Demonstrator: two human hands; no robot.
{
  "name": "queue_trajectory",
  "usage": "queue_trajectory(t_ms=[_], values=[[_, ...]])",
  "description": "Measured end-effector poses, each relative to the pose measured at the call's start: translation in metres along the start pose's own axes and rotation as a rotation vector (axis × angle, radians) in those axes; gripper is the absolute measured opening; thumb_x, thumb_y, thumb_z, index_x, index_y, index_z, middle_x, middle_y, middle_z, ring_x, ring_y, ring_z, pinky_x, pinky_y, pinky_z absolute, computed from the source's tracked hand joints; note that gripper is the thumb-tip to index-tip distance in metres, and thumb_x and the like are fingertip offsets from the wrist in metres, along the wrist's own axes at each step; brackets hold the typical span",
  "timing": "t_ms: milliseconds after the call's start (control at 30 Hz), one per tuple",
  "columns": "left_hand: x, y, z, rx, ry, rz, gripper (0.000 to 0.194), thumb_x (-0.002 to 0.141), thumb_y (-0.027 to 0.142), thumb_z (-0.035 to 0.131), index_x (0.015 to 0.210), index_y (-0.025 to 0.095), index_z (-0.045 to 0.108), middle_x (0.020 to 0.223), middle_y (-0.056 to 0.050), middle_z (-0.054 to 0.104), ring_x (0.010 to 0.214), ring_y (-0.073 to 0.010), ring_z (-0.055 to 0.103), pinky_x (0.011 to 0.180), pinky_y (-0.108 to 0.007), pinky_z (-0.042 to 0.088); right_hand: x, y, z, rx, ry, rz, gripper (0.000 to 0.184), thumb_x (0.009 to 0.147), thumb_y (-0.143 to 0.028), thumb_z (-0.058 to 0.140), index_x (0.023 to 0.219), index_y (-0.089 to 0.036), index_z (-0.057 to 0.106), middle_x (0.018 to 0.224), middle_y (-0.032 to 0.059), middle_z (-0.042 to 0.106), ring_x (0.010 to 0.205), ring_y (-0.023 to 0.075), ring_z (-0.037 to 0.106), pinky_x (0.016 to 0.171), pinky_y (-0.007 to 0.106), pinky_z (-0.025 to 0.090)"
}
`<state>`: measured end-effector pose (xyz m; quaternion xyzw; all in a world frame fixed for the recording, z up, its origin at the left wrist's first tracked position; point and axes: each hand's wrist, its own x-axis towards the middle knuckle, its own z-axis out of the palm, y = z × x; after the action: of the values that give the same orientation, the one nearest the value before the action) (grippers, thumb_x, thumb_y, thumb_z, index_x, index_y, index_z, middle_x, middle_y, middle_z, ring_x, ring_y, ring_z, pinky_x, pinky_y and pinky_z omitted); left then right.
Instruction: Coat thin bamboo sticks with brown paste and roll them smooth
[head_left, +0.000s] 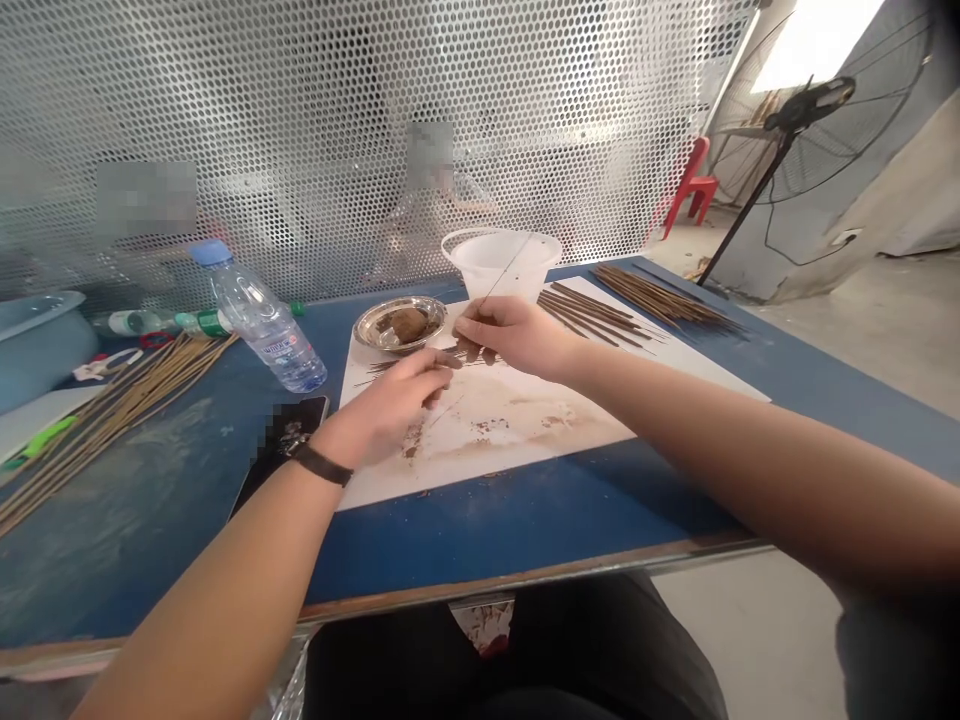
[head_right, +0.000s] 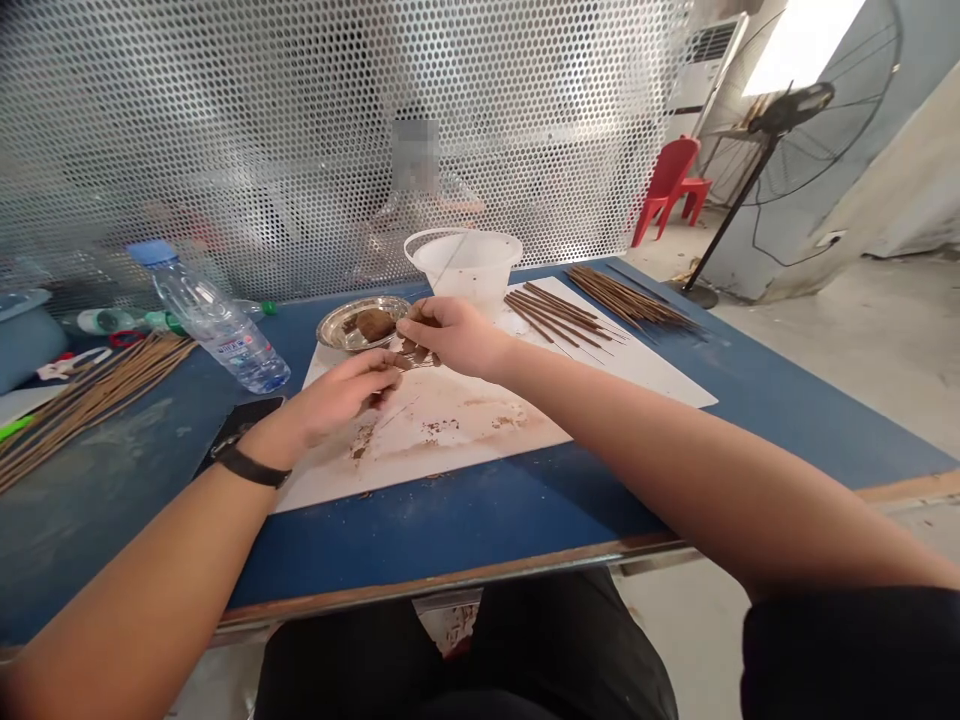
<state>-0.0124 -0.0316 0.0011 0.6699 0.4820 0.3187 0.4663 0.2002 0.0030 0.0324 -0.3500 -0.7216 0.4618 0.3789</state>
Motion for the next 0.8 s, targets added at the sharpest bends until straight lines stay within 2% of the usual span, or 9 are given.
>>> queue_trajectory(t_ms=[67,133,267,467,600,733,800], values=[[0.000,-0.004,0.004,-0.006,-0.077,0.051,0.021,0.091,0.025,0.062,0.112,0.024,0.065,0.099,-0.004,0.065,0.083,-0.0169,0.062,0.075,-0.033,0.053,-0.009,-0.003,-0.003,-0.095,0.077,-0.024,0.024,0.103,-0.027,0.064,0.080,-0.019,0.062,0.077,0.0034,0.067,0.067,0.0132,0.057,0.059,0.029,0.043],[0.001,-0.006,0.007,0.062,-0.110,0.095,0.028,0.089,0.022,0.063,0.117,0.023,0.064,0.108,-0.006,0.068,0.094,-0.0196,0.065,0.084,-0.036,0.056,-0.016,-0.002,-0.008,-0.160,0.134,-0.041,0.024,0.104,-0.028,0.061,0.081,-0.019,0.062,0.079,0.0035,0.068,0.069,0.0130,0.057,0.060,0.028,0.044],[0.001,-0.008,0.011,0.210,-0.083,0.102,0.025,0.095,0.034,0.063,0.116,0.022,0.068,0.112,-0.010,0.072,0.102,-0.0250,0.068,0.084,-0.039,0.058,-0.023,0.004,-0.013,-0.268,0.149,-0.070,0.025,0.105,-0.026,0.054,0.081,-0.020,0.061,0.080,0.0033,0.069,0.070,0.0133,0.057,0.067,0.030,0.046],[0.005,-0.007,0.008,0.386,-0.045,0.117,0.026,0.100,0.039,0.057,0.111,0.022,0.072,0.115,-0.010,0.076,0.102,-0.0250,0.070,0.090,-0.041,0.056,-0.027,0.004,-0.013,-0.408,0.146,-0.215,0.022,0.103,-0.029,0.052,0.083,-0.021,0.058,0.079,0.0036,0.068,0.076,0.0168,0.058,0.072,0.033,0.045],[0.004,-0.003,0.003,0.459,0.066,0.109,0.026,0.090,0.040,0.071,0.109,0.022,0.073,0.107,-0.008,0.078,0.095,-0.0257,0.071,0.085,-0.040,0.054,-0.026,0.011,-0.010,-0.493,0.110,-0.327,0.015,0.099,-0.027,0.055,0.085,-0.021,0.057,0.080,0.0033,0.066,0.076,0.0173,0.056,0.071,0.032,0.042],[0.002,0.001,0.001,0.476,0.089,0.067,0.030,0.079,0.048,0.083,0.087,0.022,0.071,0.087,-0.004,0.076,0.080,-0.0230,0.069,0.071,-0.036,0.050,-0.023,0.024,-0.006,-0.475,0.035,-0.321,0.016,0.098,-0.027,0.057,0.083,-0.020,0.059,0.079,0.0030,0.065,0.074,0.0167,0.056,0.070,0.031,0.042],[0.001,0.003,0.000,0.525,0.100,0.052,0.037,0.078,0.054,0.084,0.076,0.021,0.067,0.076,-0.002,0.072,0.070,-0.0208,0.064,0.065,-0.035,0.047,-0.022,0.028,-0.005,-0.465,0.009,-0.289,0.018,0.098,-0.028,0.058,0.083,-0.020,0.060,0.079,0.0030,0.065,0.073,0.0165,0.056,0.069,0.031,0.041]])
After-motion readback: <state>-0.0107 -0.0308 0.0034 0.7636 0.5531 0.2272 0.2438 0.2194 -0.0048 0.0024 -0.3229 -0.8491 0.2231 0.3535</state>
